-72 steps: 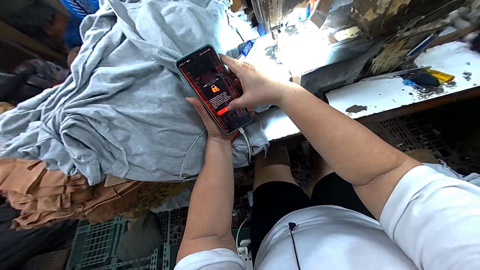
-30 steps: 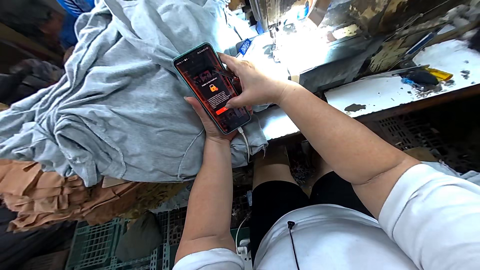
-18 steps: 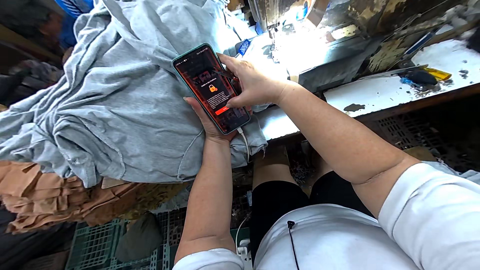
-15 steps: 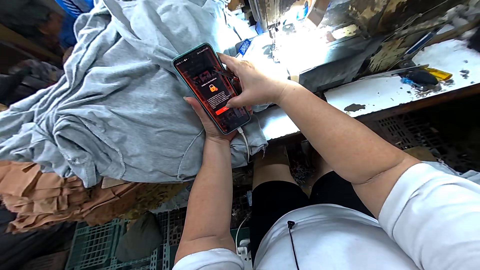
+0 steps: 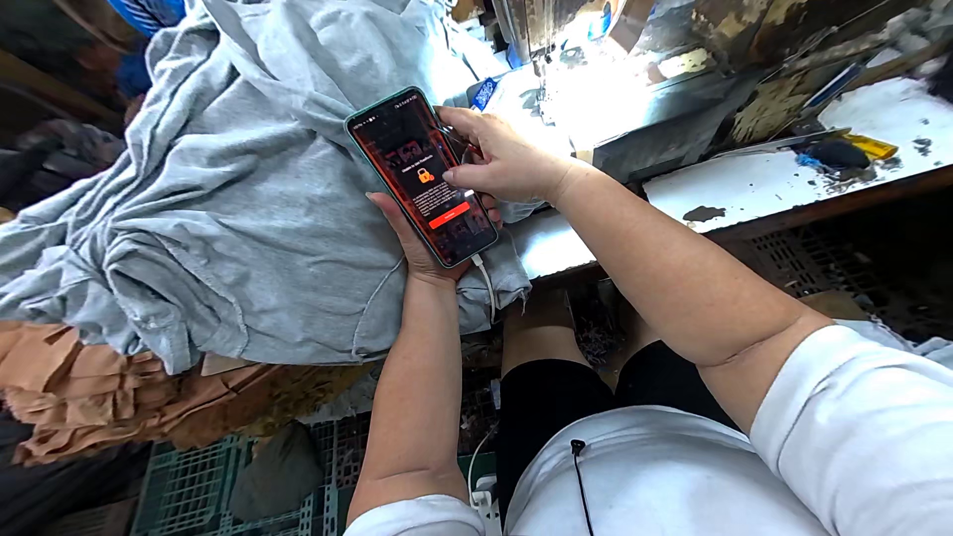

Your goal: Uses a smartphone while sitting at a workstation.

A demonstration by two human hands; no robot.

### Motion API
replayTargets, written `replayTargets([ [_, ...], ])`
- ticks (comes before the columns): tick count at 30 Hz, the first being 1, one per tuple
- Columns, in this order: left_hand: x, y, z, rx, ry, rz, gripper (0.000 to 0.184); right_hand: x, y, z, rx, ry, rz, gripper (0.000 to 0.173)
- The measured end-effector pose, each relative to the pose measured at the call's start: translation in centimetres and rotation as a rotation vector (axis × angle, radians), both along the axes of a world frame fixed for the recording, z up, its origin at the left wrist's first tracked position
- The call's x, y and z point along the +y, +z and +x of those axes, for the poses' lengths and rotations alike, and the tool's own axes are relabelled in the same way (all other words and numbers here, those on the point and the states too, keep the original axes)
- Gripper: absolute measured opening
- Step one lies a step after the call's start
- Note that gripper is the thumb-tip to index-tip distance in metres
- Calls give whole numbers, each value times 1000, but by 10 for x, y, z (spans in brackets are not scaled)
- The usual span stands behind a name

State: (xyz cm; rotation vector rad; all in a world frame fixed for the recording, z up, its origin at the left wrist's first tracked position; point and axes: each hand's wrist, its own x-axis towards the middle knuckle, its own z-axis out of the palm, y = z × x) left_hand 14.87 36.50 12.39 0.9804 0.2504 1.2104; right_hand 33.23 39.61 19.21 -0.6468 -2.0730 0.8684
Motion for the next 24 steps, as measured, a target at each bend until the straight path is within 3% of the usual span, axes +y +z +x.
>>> replayTargets([
  [3, 1, 0, 0, -9, -101, -28, 96, 31, -30, 1, 89, 63, 161, 55],
  [7, 0, 1, 1, -10, -111, -42, 96, -7, 6, 0, -4, -41, -56, 59],
  [15, -1, 2, 1, -9, -89, -52, 96, -9, 8, 1, -3, -32, -96, 59],
  [19, 0, 0, 0, -4, -106, -22, 94, 29, -30, 3, 107, 77, 119, 59],
  [24, -1, 1, 1, -15, -101, -54, 96, -7, 6, 0, -2, -42, -31, 61],
])
